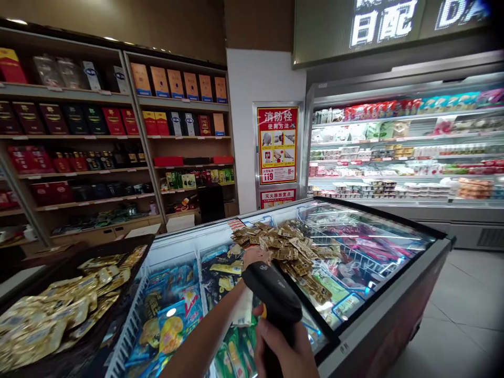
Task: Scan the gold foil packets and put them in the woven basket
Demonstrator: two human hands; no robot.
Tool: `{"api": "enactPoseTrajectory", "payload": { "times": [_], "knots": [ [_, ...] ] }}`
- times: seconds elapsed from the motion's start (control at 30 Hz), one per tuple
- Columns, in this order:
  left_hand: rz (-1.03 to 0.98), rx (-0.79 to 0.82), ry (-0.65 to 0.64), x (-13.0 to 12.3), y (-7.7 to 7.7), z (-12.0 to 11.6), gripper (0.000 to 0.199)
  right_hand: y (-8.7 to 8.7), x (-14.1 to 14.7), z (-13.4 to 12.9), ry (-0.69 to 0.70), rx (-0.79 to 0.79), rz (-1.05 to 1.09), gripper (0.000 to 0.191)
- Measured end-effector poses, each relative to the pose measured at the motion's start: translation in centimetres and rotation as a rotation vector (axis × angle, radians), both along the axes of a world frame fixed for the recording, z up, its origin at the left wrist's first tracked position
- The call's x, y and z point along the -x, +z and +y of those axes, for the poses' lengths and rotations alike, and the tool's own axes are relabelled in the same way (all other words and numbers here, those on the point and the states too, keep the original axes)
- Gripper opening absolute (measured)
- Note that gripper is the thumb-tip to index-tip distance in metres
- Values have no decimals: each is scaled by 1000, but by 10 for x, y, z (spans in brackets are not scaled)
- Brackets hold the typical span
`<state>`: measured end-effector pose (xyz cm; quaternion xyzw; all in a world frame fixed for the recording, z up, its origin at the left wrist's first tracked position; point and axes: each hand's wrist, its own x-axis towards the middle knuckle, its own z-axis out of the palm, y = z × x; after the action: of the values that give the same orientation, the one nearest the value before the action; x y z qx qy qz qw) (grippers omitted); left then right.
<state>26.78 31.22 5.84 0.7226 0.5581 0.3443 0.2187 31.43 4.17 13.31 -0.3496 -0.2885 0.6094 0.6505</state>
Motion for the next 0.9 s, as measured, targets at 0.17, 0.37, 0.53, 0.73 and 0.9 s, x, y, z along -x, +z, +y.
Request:
{"api": "enactPoseTrajectory", "payload": {
  "times": [0.17, 0.37, 0.53, 0.73, 0.9],
  "knots": [
    [-41, 12, 109, 88, 5, -60, 23, 4, 5, -16, 45, -34, -41, 62],
    [-22, -38, 255, 206, 27, -141, 14, 15, 25, -31, 77, -85, -79, 59],
    [-82, -61, 300, 277, 68, -195, 29, 31, 38, -33, 108, -168, -320, 49],
    [-369, -150, 394, 307, 122, -237, 50, 47, 55, -34, 212, -170, -508, 41],
    [-486, -219, 430, 313, 139, -251, 54, 58, 70, -45, 290, -216, -581, 33]
  ]
}}
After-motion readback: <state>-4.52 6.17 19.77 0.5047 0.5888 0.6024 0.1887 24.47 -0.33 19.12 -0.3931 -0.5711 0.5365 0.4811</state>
